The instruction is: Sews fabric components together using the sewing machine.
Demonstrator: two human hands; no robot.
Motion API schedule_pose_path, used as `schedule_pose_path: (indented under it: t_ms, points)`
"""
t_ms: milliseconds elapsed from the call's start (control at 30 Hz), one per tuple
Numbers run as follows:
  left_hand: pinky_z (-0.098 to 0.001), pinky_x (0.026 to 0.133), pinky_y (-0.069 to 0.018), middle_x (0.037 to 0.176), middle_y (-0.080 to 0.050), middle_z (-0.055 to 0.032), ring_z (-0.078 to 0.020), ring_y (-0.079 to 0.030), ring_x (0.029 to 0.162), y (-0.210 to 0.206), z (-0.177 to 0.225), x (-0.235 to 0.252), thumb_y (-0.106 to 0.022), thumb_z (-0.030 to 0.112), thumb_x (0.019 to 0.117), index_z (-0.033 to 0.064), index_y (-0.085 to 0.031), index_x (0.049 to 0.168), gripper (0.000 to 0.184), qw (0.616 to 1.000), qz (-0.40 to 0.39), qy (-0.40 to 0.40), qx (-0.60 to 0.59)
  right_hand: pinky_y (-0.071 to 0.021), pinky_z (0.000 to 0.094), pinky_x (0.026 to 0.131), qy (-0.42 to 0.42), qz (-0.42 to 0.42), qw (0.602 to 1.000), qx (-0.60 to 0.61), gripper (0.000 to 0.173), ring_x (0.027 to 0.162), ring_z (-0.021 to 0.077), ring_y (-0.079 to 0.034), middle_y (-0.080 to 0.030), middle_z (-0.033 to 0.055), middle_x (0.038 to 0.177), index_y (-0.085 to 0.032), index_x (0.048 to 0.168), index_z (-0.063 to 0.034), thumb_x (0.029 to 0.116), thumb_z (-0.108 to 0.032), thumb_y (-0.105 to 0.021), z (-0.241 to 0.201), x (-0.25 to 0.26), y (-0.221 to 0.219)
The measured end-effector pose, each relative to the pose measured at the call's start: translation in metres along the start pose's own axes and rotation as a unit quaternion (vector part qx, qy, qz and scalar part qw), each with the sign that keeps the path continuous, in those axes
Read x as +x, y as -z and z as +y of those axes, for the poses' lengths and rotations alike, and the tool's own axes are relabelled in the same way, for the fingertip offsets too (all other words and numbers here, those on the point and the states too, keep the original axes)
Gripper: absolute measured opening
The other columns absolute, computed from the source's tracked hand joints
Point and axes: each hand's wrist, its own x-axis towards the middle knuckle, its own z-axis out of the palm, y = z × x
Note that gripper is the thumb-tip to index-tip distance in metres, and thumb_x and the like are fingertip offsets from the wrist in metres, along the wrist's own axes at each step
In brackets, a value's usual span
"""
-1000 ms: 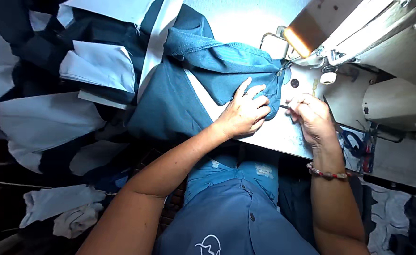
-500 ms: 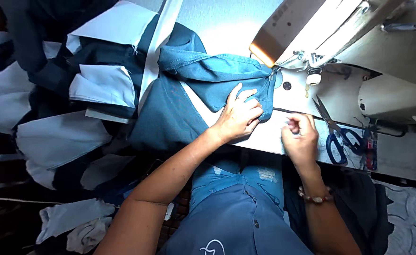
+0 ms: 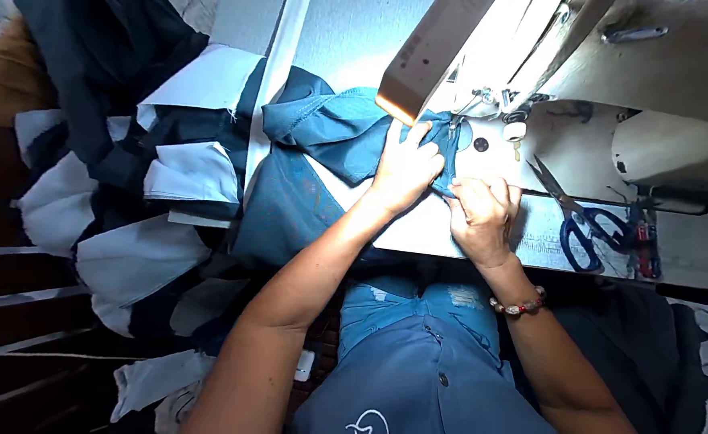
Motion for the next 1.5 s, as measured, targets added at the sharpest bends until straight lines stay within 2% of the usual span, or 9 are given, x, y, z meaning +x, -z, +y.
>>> schedule_pose_path:
  t_ms: [100, 167, 233, 333, 533, 633, 967, 1100, 1500]
  points:
    - [-0.0714, 0.116, -0.0194, 0.115, -0.074, -0.0119, -0.0405, -0.052, 0.137, 0.014, 0.001, -0.004, -0.064, 0.005, 0.0892, 0.0049, -0.076, 0.100, 0.016, 0.992, -0.119, -0.006, -0.039, -0.0429, 0.0550, 0.086, -0.015, -0.041, 0.999, -0.025, 0.021, 0.105, 0.0373, -0.065, -0.074, 0.0128, 0.115, -0.079, 0.099, -0.0054, 0.0933, -0.009, -0.059, 0.002, -0.009, 0.001]
    - [-0.0743, 0.116, -0.0090, 0.134, -0.067, -0.0119, -0.0402, -0.040, 0.147, 0.025, 0.003, -0.002, -0.056, 0.028, 0.0880, 0.0072, -0.074, 0.118, 0.040, 0.975, -0.207, 0.036, -0.077, -0.0427, 0.0558, 0.086, -0.028, -0.043, 0.998, -0.020, 0.023, 0.106, 0.0383, -0.065, -0.074, 0.0132, 0.116, -0.079, 0.101, -0.0058, 0.0938, -0.009, -0.058, 0.003, -0.013, 0.004]
    - [-0.0765, 0.115, -0.0078, 0.140, -0.064, -0.0121, -0.0404, -0.038, 0.148, 0.027, 0.007, -0.002, -0.048, 0.042, 0.0931, 0.0096, -0.072, 0.126, 0.052, 0.968, -0.218, 0.062, -0.105, -0.0425, 0.0563, 0.086, -0.033, -0.039, 0.999, -0.020, 0.022, 0.108, 0.0391, -0.065, -0.074, 0.0136, 0.116, -0.079, 0.100, -0.0060, 0.0929, -0.009, -0.059, 0.007, -0.014, 0.008]
    - [-0.0759, 0.113, -0.0165, 0.135, -0.066, -0.0133, -0.0421, -0.043, 0.144, 0.012, 0.018, -0.005, -0.043, 0.042, 0.0983, 0.0091, -0.073, 0.123, 0.051, 0.978, -0.161, 0.079, -0.103, -0.0422, 0.0575, 0.087, -0.031, -0.037, 0.999, -0.024, 0.021, 0.109, 0.0404, -0.064, -0.074, 0.0141, 0.117, -0.079, 0.099, -0.0050, 0.0937, -0.009, -0.059, 0.013, -0.016, 0.011]
    - [-0.0711, 0.114, -0.0219, 0.139, -0.065, -0.0101, -0.0391, -0.045, 0.143, 0.011, 0.016, -0.012, -0.034, 0.030, 0.1018, 0.0094, -0.070, 0.128, 0.049, 0.984, -0.145, 0.080, -0.068, -0.0442, 0.0573, 0.087, -0.004, -0.022, 1.000, -0.022, 0.019, 0.112, 0.0421, -0.064, -0.074, 0.0153, 0.119, -0.078, 0.093, -0.0030, 0.0917, -0.007, -0.059, 0.011, -0.015, 0.005]
    - [-0.0718, 0.116, -0.0182, 0.142, -0.063, -0.0089, -0.0392, -0.042, 0.146, 0.013, 0.016, -0.015, -0.036, 0.028, 0.1000, 0.0134, -0.064, 0.138, 0.050, 0.982, -0.150, 0.085, -0.078, -0.0440, 0.0574, 0.089, 0.002, -0.027, 0.999, -0.017, 0.020, 0.115, 0.0420, -0.063, -0.073, 0.0151, 0.121, -0.077, 0.092, -0.0034, 0.0914, -0.008, -0.058, 0.010, -0.014, 0.003]
    - [-0.0770, 0.115, -0.0059, 0.152, -0.052, -0.0165, -0.0468, -0.024, 0.152, 0.027, 0.023, -0.011, -0.033, 0.035, 0.1055, 0.0212, -0.061, 0.144, 0.050, 0.969, -0.219, 0.087, -0.075, -0.0431, 0.0575, 0.089, -0.016, -0.032, 0.999, 0.001, 0.020, 0.113, 0.0418, -0.064, -0.075, 0.0146, 0.116, -0.078, 0.091, -0.0029, 0.0916, -0.006, -0.058, 0.010, -0.011, 0.002]
    - [-0.0782, 0.113, -0.0104, 0.143, -0.060, -0.0148, -0.0478, -0.037, 0.146, 0.006, 0.014, -0.008, -0.033, 0.041, 0.1050, 0.0261, -0.067, 0.137, 0.049, 0.979, -0.168, 0.091, -0.071, -0.0428, 0.0592, 0.089, -0.017, -0.037, 0.999, -0.004, 0.018, 0.114, 0.0428, -0.064, -0.075, 0.0153, 0.115, -0.077, 0.090, -0.0025, 0.0904, -0.005, -0.058, 0.010, -0.006, 0.001]
    - [-0.0820, 0.111, -0.0023, 0.148, -0.056, -0.0158, -0.0501, -0.028, 0.150, 0.006, -0.006, 0.011, -0.035, 0.038, 0.1032, 0.0242, -0.071, 0.131, 0.048, 0.984, -0.162, 0.055, -0.051, -0.0410, 0.0589, 0.090, -0.018, -0.033, 0.999, 0.016, 0.017, 0.115, 0.0421, -0.063, -0.075, 0.0144, 0.115, -0.076, 0.090, -0.0034, 0.0908, -0.005, -0.058, 0.014, 0.011, -0.013]
